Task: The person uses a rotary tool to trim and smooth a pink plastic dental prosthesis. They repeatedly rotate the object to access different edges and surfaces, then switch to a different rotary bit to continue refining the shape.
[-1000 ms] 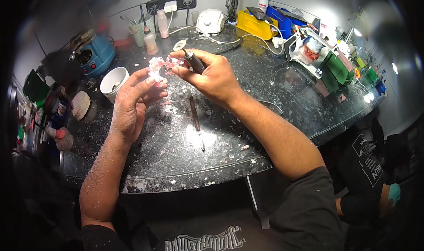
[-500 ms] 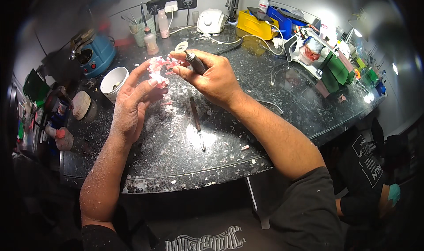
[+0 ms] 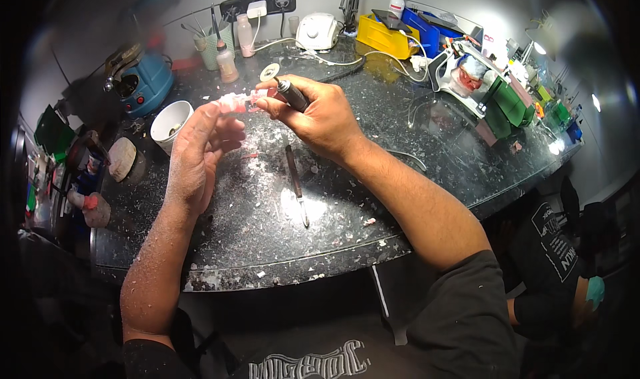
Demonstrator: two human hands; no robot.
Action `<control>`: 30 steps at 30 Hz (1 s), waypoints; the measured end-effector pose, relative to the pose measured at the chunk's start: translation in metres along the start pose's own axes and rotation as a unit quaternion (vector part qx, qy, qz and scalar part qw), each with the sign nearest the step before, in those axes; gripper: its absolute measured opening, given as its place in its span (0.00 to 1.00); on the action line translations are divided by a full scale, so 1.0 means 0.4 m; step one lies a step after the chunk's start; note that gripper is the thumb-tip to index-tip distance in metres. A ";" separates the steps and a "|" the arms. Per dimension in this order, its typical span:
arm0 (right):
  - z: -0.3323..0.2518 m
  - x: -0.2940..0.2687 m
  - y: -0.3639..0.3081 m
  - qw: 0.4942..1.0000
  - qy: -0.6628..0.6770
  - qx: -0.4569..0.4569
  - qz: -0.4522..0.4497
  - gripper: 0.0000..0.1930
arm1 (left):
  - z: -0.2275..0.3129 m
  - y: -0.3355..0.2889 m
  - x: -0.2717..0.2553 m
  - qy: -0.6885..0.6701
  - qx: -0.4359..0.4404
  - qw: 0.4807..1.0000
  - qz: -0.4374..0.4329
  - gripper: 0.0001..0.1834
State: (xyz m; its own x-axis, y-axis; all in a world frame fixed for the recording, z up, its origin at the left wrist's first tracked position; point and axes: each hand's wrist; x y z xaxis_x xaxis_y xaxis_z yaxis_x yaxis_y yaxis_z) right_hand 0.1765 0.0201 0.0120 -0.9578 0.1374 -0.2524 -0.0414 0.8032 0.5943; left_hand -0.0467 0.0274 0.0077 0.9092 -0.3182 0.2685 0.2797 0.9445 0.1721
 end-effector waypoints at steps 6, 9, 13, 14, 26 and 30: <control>-0.019 -0.005 0.003 0.996 0.061 0.060 -0.030 0.13 | -0.001 -0.003 0.015 0.066 0.030 0.997 0.031 0.18; -0.007 -0.012 0.004 0.988 0.107 0.082 -0.073 0.14 | 0.012 -0.009 0.021 -0.031 -0.019 0.999 0.008 0.16; -0.049 -0.019 0.014 0.970 0.148 0.161 -0.101 0.15 | -0.009 0.003 -0.023 -0.137 -0.076 0.987 -0.021 0.14; -0.050 -0.018 0.015 0.968 0.149 0.176 -0.100 0.15 | -0.013 0.003 -0.027 -0.156 -0.086 0.984 -0.013 0.14; 0.016 -0.001 0.015 0.994 0.064 0.083 -0.027 0.15 | -0.013 0.011 -0.018 -0.184 -0.091 0.977 0.058 0.14; 0.012 -0.004 0.015 0.999 0.002 0.033 -0.016 0.17 | -0.011 0.011 -0.020 -0.205 -0.098 0.973 0.036 0.13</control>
State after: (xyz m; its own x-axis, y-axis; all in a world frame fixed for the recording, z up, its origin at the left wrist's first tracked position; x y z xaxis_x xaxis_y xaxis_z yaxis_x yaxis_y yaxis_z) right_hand 0.1791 0.0274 0.0122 -0.9576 0.1081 -0.2670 -0.0538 0.8436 0.5343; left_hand -0.0513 0.0343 0.0020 0.7400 -0.2175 0.6364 0.3097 0.9502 -0.0353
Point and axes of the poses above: each hand's wrist, its own y-axis towards the middle knuckle, its own x-axis out of the palm, z = x × y, and after that the axes turned 4 degrees about z, right-handed
